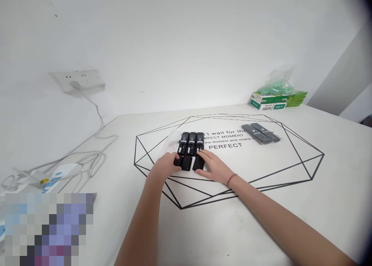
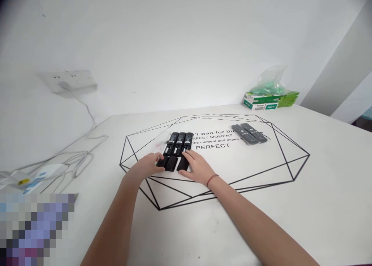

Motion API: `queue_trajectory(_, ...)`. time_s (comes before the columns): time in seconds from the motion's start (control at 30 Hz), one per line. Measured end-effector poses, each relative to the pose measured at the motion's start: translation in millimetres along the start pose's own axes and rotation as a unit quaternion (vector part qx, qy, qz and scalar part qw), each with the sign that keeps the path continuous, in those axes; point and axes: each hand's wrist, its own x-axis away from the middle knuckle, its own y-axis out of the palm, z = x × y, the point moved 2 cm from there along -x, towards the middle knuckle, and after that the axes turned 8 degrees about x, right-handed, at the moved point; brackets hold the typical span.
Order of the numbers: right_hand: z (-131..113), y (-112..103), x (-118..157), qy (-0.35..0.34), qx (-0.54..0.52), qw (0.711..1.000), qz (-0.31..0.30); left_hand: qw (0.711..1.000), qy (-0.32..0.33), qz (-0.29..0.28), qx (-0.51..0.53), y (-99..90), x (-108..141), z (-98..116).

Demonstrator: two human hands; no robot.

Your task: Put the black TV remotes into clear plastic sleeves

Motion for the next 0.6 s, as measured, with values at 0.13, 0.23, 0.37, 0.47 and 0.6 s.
queue_trajectory(0.13, 1.9, -0.1, -1.0, -0.012, -0.007, 1.0, -0.017, 1.0, 0.002, -0.006, -0.001, 2.3, -0.2, 1.0)
queue_trajectory(0.23, 2.0, -2.1, -1.4, -0.02, -0.018, 1.0, -0.016, 1.0, 0.016, 0.0, 0.003, 2.2, -0.1, 1.2)
queue_trajectory(0.37, 0.1, -2.2, -2.0, -0.031, -0.036, 0.999, -0.024, 0.998, 0.046, 0.039, 0.007, 0.1, -3.6, 1.4)
queue_trajectory(0.47, 1.6, -3.9, -2.8, -0.03, -0.053, 0.998, -0.028, 0.978, 0.077, 0.192, -0.029, -0.5, -11.6, -2.2)
queue_trajectory(0.6, 35.7, -21.9, -1.3, 0.047, -0.005, 0.999, 0.002, 0.949, 0.08, 0.299, -0.056, 11.8, -28.0, -18.8)
